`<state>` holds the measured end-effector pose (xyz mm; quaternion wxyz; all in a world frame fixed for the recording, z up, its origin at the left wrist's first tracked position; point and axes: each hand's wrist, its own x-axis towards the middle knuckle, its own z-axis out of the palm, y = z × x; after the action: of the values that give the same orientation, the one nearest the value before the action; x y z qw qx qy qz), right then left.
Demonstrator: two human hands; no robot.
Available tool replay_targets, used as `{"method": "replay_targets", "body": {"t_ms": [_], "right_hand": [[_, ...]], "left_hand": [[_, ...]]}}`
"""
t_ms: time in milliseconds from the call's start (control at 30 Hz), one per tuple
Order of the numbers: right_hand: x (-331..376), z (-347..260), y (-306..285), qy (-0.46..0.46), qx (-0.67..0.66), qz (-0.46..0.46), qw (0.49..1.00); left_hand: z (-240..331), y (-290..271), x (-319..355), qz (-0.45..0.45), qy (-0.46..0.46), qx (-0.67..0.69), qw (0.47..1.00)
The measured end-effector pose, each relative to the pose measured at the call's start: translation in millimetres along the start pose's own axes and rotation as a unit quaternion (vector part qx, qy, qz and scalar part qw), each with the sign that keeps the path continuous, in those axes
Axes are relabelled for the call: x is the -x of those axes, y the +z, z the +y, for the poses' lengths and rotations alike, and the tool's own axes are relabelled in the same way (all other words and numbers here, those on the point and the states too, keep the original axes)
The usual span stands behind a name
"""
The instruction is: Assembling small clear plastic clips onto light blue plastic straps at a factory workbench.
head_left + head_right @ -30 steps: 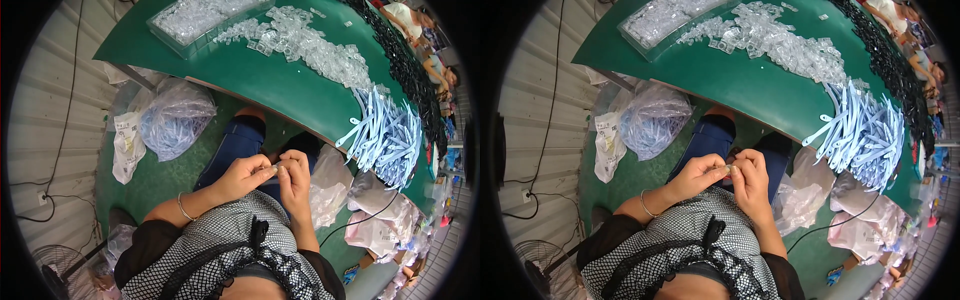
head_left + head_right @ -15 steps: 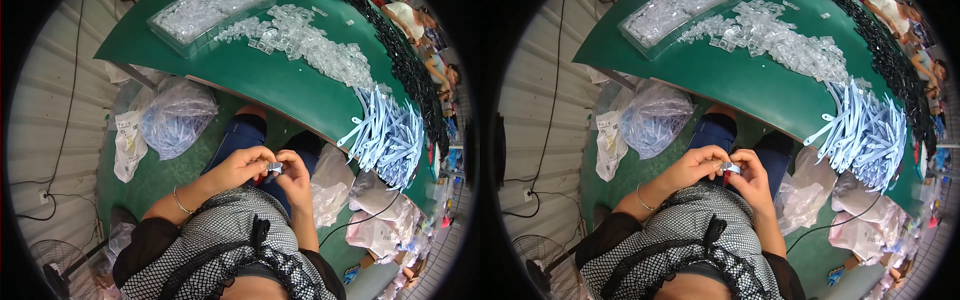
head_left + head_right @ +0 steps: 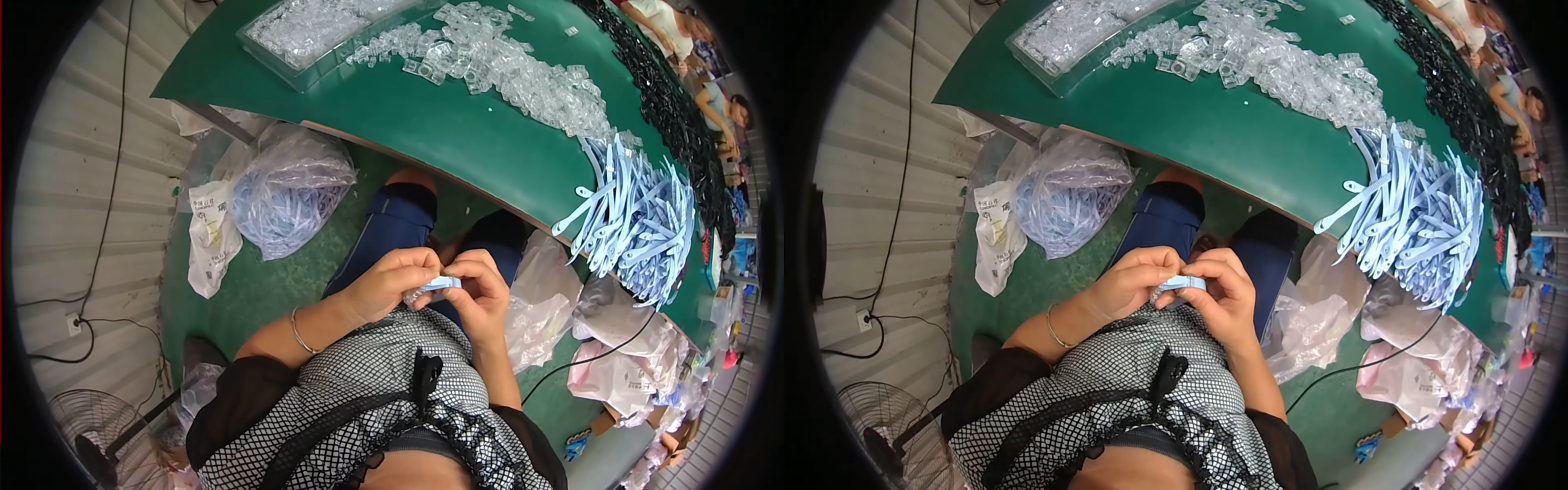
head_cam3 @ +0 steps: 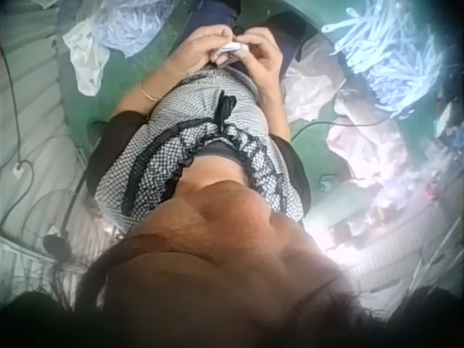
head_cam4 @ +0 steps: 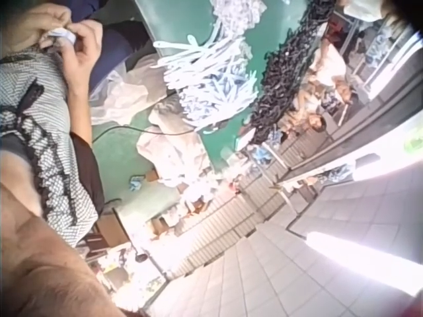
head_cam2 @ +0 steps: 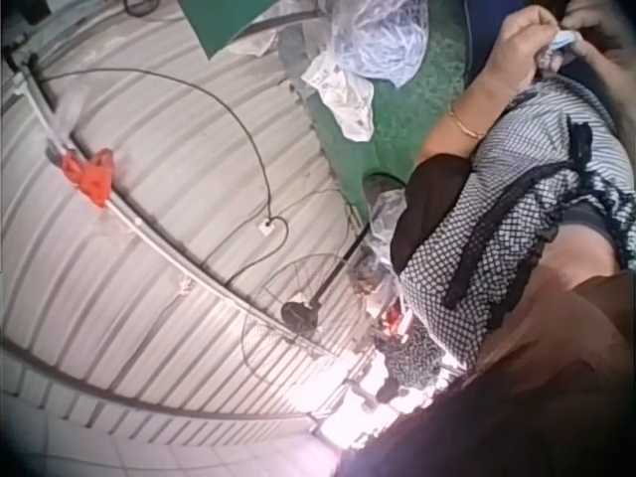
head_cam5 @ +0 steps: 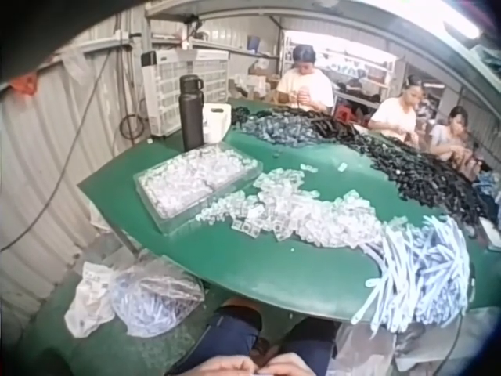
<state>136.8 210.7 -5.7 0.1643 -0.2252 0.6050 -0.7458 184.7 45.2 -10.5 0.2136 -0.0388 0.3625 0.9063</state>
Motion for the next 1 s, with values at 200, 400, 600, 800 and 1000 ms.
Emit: {"method": "replay_targets", "body": {"t_ms": [200,400,600,800,1000], "right_hand": [[-6.2,-1.6,-3.1,-0.047,0.083,-0.026,0.995],[-8.3,-2.9,-5.0,-0.098,0.158,-0.05,0.981],[-15.9,-26.3,2.7,-0.123,0.276,0.006,0.953],[-1.7,-20.1,-10.5,0.124,0.159,-0.05,0.978],[-1.0,-19.0,-9.7,0.097,0.136,-0.074,0.983]], "left_hand": [[7.9,8.2,4.8,0.043,0.029,-0.076,0.996],[7.1,4.2,3.0,0.027,0.029,-0.066,0.997],[5.2,12.8,-1.8,0.086,0.066,-0.094,0.99],[19.1,19.7,-1.9,0.109,0.225,-0.522,0.815],[17.3,8.8,-3.9,-0.016,0.163,-0.545,0.822]]}}
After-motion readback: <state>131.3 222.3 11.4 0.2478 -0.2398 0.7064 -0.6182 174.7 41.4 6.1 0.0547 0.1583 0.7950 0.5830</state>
